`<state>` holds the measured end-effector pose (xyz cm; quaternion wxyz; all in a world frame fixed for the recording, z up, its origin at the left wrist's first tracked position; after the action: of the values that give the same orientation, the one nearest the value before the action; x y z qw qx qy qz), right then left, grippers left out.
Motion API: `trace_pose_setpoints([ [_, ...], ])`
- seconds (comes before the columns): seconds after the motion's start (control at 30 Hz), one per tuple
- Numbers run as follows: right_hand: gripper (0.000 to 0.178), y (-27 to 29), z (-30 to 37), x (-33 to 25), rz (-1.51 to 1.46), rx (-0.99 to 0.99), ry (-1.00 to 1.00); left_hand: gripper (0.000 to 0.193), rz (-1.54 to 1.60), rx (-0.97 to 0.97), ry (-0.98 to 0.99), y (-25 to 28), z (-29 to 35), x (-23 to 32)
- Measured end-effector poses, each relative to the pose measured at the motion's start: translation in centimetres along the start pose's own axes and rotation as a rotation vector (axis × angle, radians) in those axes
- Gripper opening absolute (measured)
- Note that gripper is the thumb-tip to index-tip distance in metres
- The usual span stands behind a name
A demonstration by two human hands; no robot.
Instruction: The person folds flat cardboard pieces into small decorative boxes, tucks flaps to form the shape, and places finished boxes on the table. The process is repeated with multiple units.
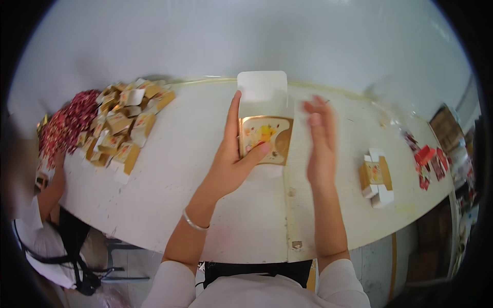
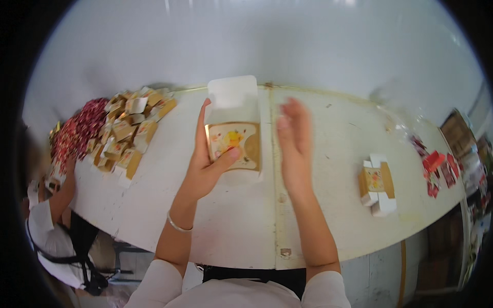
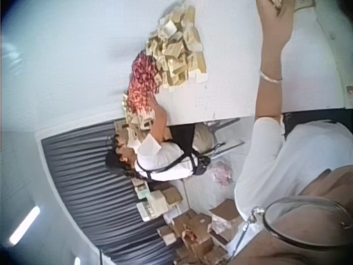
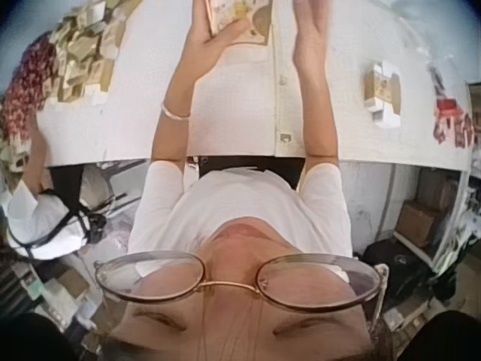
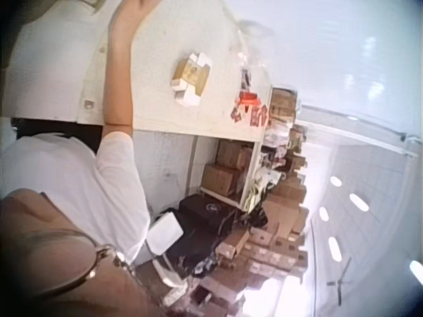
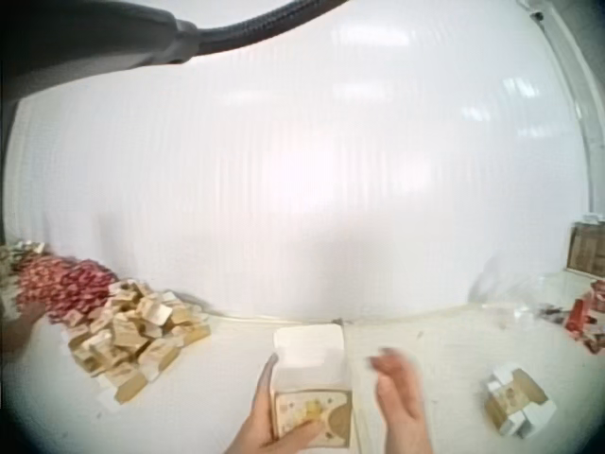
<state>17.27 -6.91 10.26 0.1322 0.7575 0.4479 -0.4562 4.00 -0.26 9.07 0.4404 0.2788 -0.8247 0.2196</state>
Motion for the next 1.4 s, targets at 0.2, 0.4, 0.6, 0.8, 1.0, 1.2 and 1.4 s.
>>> trace_pose_setpoints([
  [0.2,0.023,-1.1,1.1,1.2,-0.539,-0.213,-0.536,0.039,-0.072,-0.039,0.028,0.1,0.4,-0.4],
  [0.4,0.027,-1.4,1.0,1.5,-0.625,-0.153,-0.609,0.029,-0.396,-0.026,-0.145,0.6,0.3,-0.5],
  [0.6,0.033,-1.6,0.7,1.5,-0.586,-0.370,-0.368,0.037,-0.047,0.112,0.010,0.7,0.0,-0.2],
  [0.8,0.019,-2.1,1.2,1.0,-0.319,-0.428,-0.109,0.046,-0.139,0.086,0.002,1.2,-0.1,-0.2],
  [1.0,0.019,-1.1,0.5,0.7,-0.292,-0.388,-0.224,0.065,-0.214,0.026,0.006,0.4,0.2,0.9],
  [1.2,0.019,-0.4,-0.1,1.5,-0.232,-0.419,-0.245,0.053,-0.228,-0.002,0.039,0.1,0.2,0.8],
  [1.4,0.020,-1.4,0.5,1.5,-0.146,-0.456,-0.117,0.042,-0.220,0.051,0.096,0.8,0.4,1.0],
])
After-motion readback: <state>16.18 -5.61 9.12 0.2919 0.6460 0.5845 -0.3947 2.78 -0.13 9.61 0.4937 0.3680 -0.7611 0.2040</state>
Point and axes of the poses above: each hand's wrist, its own z-axis away from the middle knuckle, its own y-axis out of the back of the hand, x = y × z, the point moved 3 cm from there along -z, towards the middle knuckle, and after that the axes turned 2 degrees about -z, right-handed, at the moved point
